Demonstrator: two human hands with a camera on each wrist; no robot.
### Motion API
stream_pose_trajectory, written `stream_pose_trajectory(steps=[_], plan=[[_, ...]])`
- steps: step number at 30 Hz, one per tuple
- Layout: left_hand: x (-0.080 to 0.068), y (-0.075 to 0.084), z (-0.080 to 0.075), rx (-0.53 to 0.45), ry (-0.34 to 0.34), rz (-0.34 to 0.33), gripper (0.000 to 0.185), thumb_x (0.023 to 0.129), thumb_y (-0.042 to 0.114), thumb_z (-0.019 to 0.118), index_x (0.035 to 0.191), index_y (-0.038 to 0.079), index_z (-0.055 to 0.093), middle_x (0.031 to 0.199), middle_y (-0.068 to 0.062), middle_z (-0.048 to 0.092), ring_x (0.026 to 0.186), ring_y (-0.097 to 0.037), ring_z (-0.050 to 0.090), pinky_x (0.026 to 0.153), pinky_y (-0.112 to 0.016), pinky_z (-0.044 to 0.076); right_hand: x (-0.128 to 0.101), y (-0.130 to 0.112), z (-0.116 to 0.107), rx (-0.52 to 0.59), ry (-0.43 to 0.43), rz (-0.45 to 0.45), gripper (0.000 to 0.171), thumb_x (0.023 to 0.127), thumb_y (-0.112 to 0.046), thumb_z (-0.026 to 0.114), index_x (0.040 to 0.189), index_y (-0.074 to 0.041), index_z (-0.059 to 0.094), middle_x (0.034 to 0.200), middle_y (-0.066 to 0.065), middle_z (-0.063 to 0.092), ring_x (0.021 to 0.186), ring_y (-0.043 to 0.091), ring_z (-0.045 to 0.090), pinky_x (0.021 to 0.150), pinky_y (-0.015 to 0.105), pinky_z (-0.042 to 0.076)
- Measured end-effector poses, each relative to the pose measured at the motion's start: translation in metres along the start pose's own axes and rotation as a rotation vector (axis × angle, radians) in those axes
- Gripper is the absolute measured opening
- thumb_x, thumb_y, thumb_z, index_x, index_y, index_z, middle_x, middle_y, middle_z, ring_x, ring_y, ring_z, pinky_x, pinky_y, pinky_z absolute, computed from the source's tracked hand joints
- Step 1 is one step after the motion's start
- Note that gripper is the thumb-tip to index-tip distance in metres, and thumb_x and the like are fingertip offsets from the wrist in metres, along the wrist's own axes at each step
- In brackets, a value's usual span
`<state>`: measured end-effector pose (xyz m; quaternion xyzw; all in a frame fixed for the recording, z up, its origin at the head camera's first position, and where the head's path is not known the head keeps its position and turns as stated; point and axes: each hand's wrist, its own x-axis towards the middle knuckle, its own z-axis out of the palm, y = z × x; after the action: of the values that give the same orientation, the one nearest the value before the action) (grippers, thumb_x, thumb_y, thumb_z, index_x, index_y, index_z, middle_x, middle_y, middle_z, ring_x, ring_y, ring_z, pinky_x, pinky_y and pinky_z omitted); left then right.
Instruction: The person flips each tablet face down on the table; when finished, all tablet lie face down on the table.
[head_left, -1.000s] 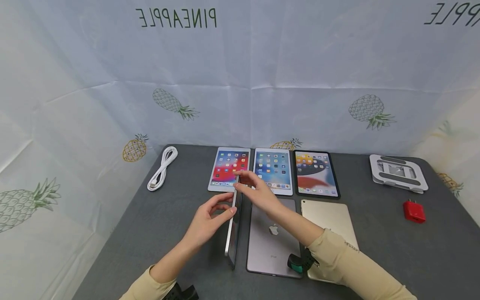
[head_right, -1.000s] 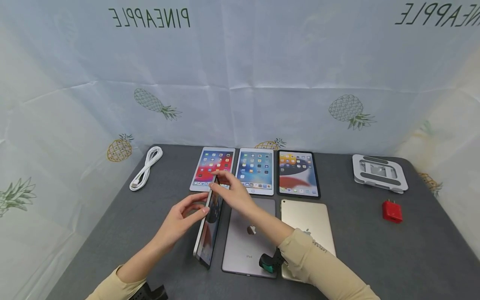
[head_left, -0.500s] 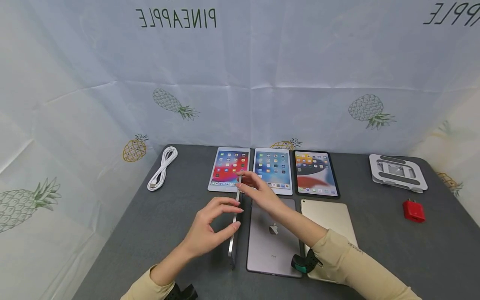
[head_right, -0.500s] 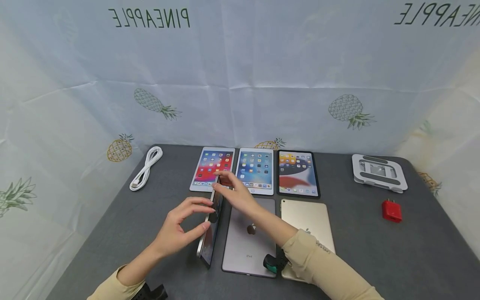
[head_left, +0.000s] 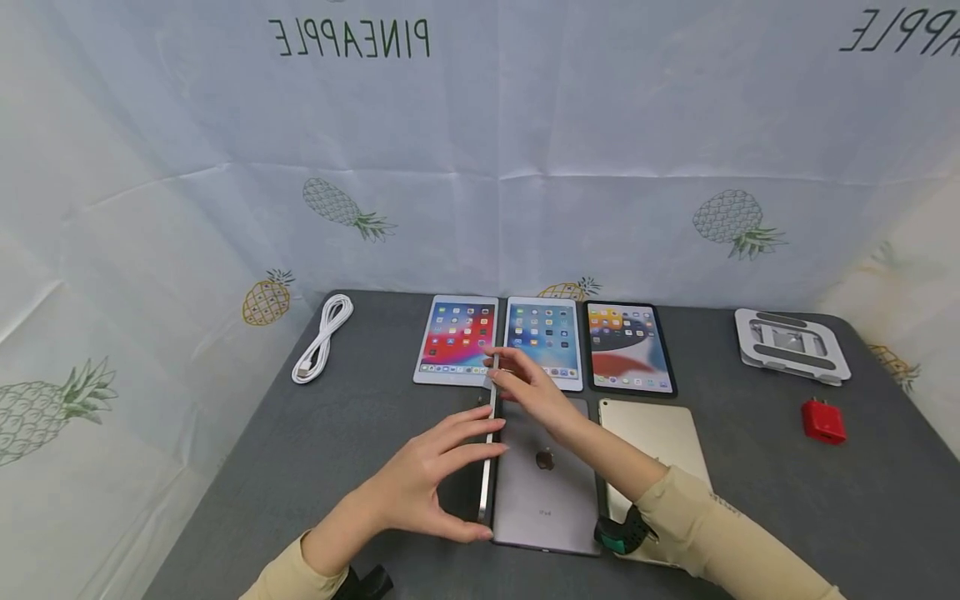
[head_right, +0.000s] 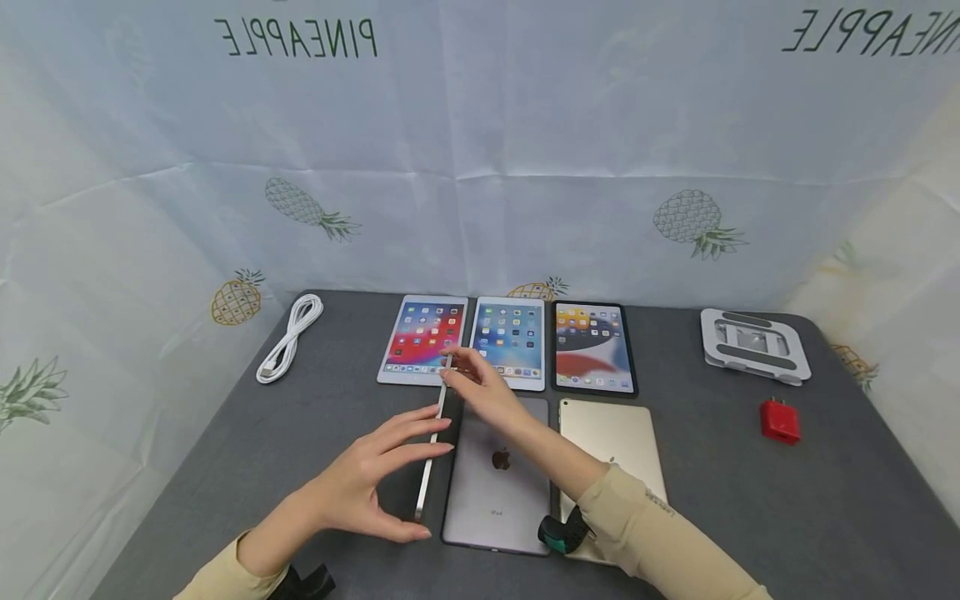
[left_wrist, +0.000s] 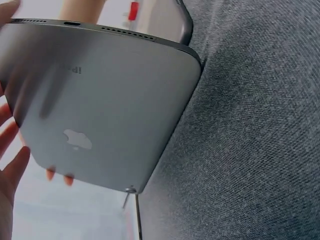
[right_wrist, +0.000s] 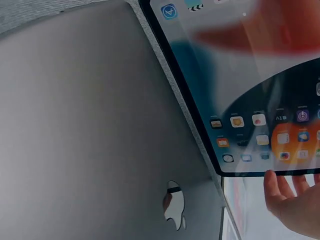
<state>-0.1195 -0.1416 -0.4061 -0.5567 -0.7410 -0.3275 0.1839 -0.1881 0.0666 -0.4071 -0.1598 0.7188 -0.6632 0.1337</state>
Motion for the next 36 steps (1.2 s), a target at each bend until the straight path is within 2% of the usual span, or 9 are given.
stream_pose_trajectory(steps=[5,13,20,22,24,27,29,34,36], plan=[[0.003,0.001,0.003,0.073,0.002,0.056,0.084,0.068,0.049,0.085,0.133,0.003,0.056,0.145,-0.015,0.046,0.136,-0.034,0.040,0.106,-0.043,0.039,-0.004,0.003,-0.002,0.023,0.019,-0.012,0.044,0.101,-0.025,0.052,0.141,-0.008,0.045,0.141,0.019,0.047,0.129,0.034,0.046,0.101,0.049,0.044],[0.006,0.003,0.009,0.072,0.010,0.064,0.081,0.069,0.044,0.084,0.134,0.006,0.056,0.144,-0.014,0.047,0.135,-0.035,0.041,0.104,-0.040,0.042,-0.009,0.005,-0.002,0.044,0.084,0.000,0.042,0.101,-0.026,0.053,0.139,-0.009,0.048,0.140,0.012,0.052,0.130,0.030,0.047,0.103,0.049,0.041],[0.009,0.005,0.014,0.069,-0.034,0.064,0.073,0.070,0.042,0.082,0.131,0.009,0.059,0.142,-0.011,0.050,0.136,-0.032,0.041,0.103,-0.037,0.042,-0.009,0.011,0.000,0.098,0.095,-0.018,0.034,0.103,-0.019,0.048,0.135,-0.005,0.049,0.138,0.021,0.050,0.129,0.027,0.046,0.103,0.052,0.039],[0.008,0.005,0.015,0.070,-0.047,0.059,0.071,0.071,0.042,0.081,0.131,0.010,0.059,0.142,-0.010,0.050,0.136,-0.031,0.041,0.103,-0.037,0.043,-0.010,0.014,0.001,0.096,0.095,-0.024,0.033,0.104,-0.018,0.047,0.134,-0.005,0.050,0.137,0.021,0.051,0.123,0.022,0.048,0.099,0.046,0.043],[0.007,0.005,0.015,0.073,-0.057,0.055,0.071,0.071,0.042,0.081,0.131,0.011,0.059,0.142,-0.010,0.050,0.136,-0.031,0.040,0.103,-0.036,0.043,-0.010,0.015,0.001,0.090,0.094,-0.031,0.032,0.104,-0.018,0.047,0.133,-0.006,0.051,0.135,0.021,0.052,0.103,0.018,0.052,0.089,0.038,0.044],[0.005,0.004,0.015,0.083,-0.068,0.055,0.070,0.071,0.043,0.081,0.131,0.012,0.060,0.142,-0.009,0.050,0.136,-0.030,0.041,0.102,-0.035,0.043,-0.009,0.017,0.002,0.066,0.095,-0.033,0.032,0.104,-0.019,0.047,0.133,-0.008,0.052,0.132,0.017,0.056,0.079,0.016,0.044,0.073,0.031,0.039],[0.003,0.003,0.016,0.096,-0.078,0.056,0.069,0.072,0.044,0.080,0.130,0.012,0.060,0.141,-0.009,0.051,0.136,-0.029,0.041,0.101,-0.034,0.044,-0.009,0.018,0.002,0.052,0.093,-0.028,0.032,0.103,-0.018,0.047,0.133,-0.008,0.053,0.132,0.014,0.057,0.080,0.015,0.045,0.075,0.030,0.042],[-0.002,-0.001,0.016,0.132,-0.124,0.059,0.066,0.073,0.047,0.078,0.126,0.013,0.063,0.139,-0.007,0.053,0.134,-0.027,0.045,0.101,-0.031,0.044,-0.006,0.023,0.002,0.009,0.108,-0.003,0.036,0.100,-0.014,0.051,0.134,-0.002,0.054,0.136,0.012,0.054,0.116,0.022,0.051,0.096,0.043,0.048],[-0.004,-0.003,0.015,0.148,-0.150,0.063,0.064,0.073,0.048,0.078,0.124,0.013,0.064,0.138,-0.007,0.053,0.132,-0.026,0.047,0.101,-0.031,0.044,-0.005,0.026,0.002,-0.012,0.117,0.002,0.037,0.099,-0.012,0.053,0.134,0.000,0.055,0.136,0.013,0.054,0.113,0.024,0.054,0.096,0.043,0.048]])
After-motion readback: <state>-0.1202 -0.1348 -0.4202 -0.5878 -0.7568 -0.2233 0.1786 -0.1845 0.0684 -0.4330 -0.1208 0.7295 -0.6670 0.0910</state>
